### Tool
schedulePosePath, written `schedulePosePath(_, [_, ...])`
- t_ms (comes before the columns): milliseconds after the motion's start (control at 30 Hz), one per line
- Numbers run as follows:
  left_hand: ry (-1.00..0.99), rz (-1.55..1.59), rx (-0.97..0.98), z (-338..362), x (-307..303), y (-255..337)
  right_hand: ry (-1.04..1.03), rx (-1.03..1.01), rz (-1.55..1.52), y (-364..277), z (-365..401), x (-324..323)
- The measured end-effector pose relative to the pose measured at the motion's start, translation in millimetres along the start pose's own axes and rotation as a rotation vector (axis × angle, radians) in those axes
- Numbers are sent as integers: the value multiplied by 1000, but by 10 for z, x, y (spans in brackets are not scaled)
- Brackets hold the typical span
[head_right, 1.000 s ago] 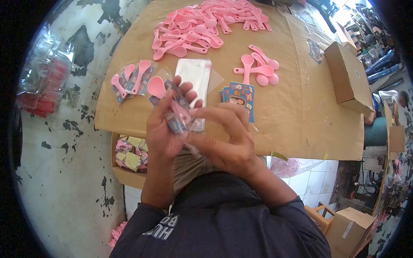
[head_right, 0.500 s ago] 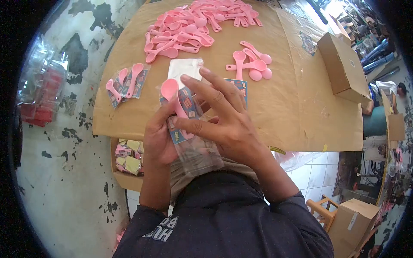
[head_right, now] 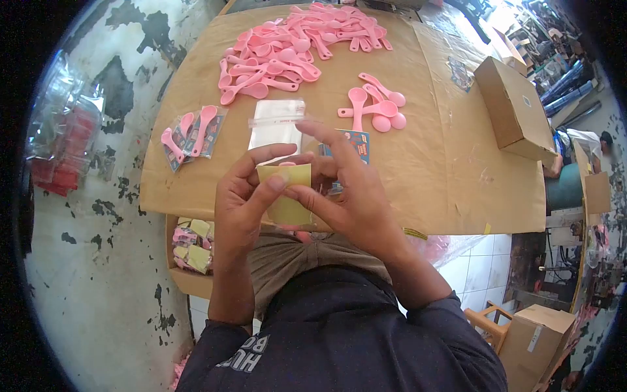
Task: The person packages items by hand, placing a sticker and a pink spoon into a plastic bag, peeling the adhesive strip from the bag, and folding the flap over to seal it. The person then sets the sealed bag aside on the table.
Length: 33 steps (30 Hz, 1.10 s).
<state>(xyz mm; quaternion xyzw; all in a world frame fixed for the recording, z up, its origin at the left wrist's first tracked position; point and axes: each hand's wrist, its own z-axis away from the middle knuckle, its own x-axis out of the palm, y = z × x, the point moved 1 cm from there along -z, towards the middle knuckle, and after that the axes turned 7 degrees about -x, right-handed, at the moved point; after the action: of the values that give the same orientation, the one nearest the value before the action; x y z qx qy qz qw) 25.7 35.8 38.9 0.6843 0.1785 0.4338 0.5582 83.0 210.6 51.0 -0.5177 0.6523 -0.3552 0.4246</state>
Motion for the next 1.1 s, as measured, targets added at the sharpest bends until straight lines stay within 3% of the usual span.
schedulePosePath(67, [40, -57, -31, 13, 10, -17, -55, 60, 23, 32, 20, 12])
schedulePosePath(167, [148, -89, 20, 29, -9, -74, 63, 89, 14, 79, 34, 9])
schedulePosePath(267, [189, -260, 20, 54, 46, -33, 296, -356, 502, 45, -31, -47])
schedulePosePath(300, [220, -258, 63, 52, 117, -55, 301, -354, 506, 43, -68, -69])
schedulePosePath(367, [241, -255, 106, 81, 168, -59, 267, -585, 693, 17, -131, -84])
schedulePosePath(433, [150, -299, 17, 121, 164, -50, 291, -576, 699, -4, -163, -31])
schedulePosePath(533, [153, -376, 115, 118, 189, -132, 308, -570, 721, -3, -187, 0])
schedulePosePath(867, [90, -542, 67, 168, 157, -96, 356, -575, 661, 13, -205, 9])
schedulePosePath(1000, [77, -375, 62, 159, 146, -117, 345, -496, 615, -11, -209, -86])
schedulePosePath(1100, [92, -246, 20, 167, 140, -48, 502, -507, 454, 36, -247, -264])
